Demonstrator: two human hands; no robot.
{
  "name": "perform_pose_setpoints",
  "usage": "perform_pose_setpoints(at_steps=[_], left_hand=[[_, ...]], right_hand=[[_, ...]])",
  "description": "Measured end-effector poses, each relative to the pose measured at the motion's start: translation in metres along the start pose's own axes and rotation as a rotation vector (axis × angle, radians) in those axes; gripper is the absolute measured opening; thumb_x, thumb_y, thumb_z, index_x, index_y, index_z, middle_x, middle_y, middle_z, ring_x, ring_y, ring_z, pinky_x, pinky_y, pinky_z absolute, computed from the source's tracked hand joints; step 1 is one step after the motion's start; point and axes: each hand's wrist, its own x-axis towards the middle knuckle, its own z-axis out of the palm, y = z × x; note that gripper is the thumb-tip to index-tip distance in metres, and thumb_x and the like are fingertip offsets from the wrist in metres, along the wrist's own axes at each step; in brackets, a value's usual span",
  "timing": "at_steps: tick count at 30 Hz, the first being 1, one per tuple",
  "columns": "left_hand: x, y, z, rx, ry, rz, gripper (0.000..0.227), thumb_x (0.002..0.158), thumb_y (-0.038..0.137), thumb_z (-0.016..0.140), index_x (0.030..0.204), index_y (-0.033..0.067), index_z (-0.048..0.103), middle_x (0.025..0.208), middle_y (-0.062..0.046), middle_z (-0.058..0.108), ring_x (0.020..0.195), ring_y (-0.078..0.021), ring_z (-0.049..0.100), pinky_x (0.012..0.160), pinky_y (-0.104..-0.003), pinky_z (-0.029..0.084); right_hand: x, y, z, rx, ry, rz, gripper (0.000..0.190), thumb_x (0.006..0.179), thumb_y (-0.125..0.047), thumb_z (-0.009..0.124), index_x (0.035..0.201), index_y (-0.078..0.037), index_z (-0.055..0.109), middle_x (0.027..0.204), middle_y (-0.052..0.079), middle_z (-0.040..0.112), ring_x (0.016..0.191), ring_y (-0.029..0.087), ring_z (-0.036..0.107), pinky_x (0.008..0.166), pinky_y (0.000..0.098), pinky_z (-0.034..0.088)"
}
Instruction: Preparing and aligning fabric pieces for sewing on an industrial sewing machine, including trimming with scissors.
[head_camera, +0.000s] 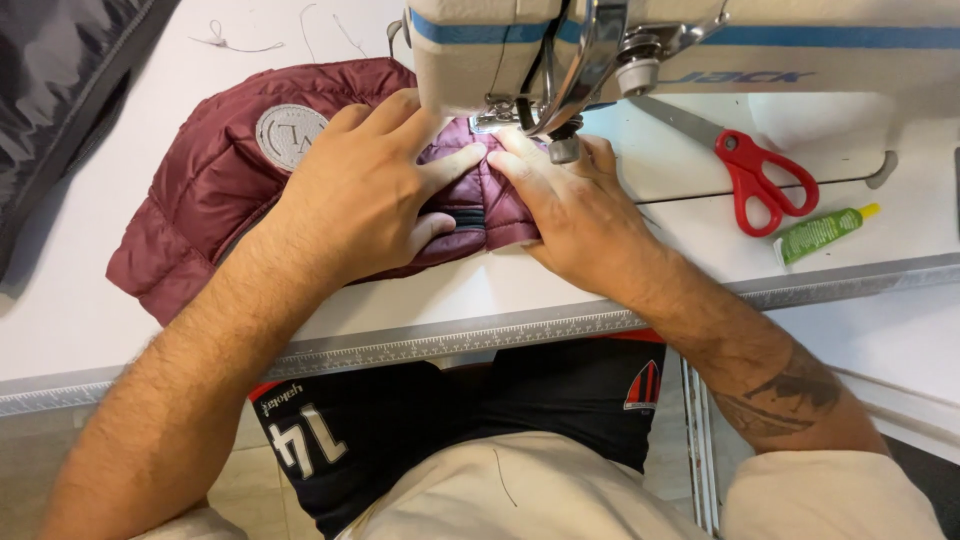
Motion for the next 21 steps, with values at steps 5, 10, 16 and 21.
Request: perform_pose_setpoints(at_steps=[5,10,16,21], left_hand=[[-0.003,0.003,0.000,0.029,0.039,0.019,0.058,0.078,0.058,0.075,0.122,0.0209,0.068,0.118,-0.013,0.059,0.115,-0.0343,0.054,0.086,-0.047,0.052],[-0.013,0.024,-0.004,0.089,0.202,0.071,0.033,0.086,0.037,0.071,0.109,0.0129,0.072,0.116,-0.010,0.068,0.115,-0.0294,0.062,0.095,-0.043,0.050],[-0.024,0.039,0.009,0.000,0.290,0.009,0.038,0.082,0.044,0.083,0.105,0.0148,0.076,0.121,-0.008,0.066,0.118,-0.0267,0.062,0.087,-0.042,0.050],[-0.029,0.042,0.014,-0.014,0.309,-0.028,0.040,0.084,0.043,0.083,0.113,0.0156,0.079,0.130,-0.007,0.066,0.124,-0.0258,0.061,0.085,-0.041,0.050]], right_hand=[[-0.004,0.003,0.004,-0.004,0.043,-0.009,0.083,0.088,-0.070,0.069,0.143,-0.008,0.055,0.149,0.020,0.055,0.122,0.040,0.051,0.107,0.0510,0.032],[-0.009,-0.015,-0.031,-0.144,0.255,-0.222,0.041,0.090,-0.018,0.082,0.125,-0.005,0.066,0.136,0.012,0.065,0.121,0.034,0.062,0.103,0.0465,0.036],[-0.012,-0.036,-0.036,-0.199,0.424,-0.420,0.014,0.105,-0.002,0.062,0.096,-0.002,0.073,0.111,0.012,0.076,0.104,0.030,0.072,0.087,0.0415,0.046],[-0.011,-0.048,-0.029,-0.113,0.474,-0.389,0.016,0.103,0.002,0.062,0.091,0.002,0.073,0.107,0.013,0.077,0.098,0.028,0.072,0.078,0.0378,0.046]])
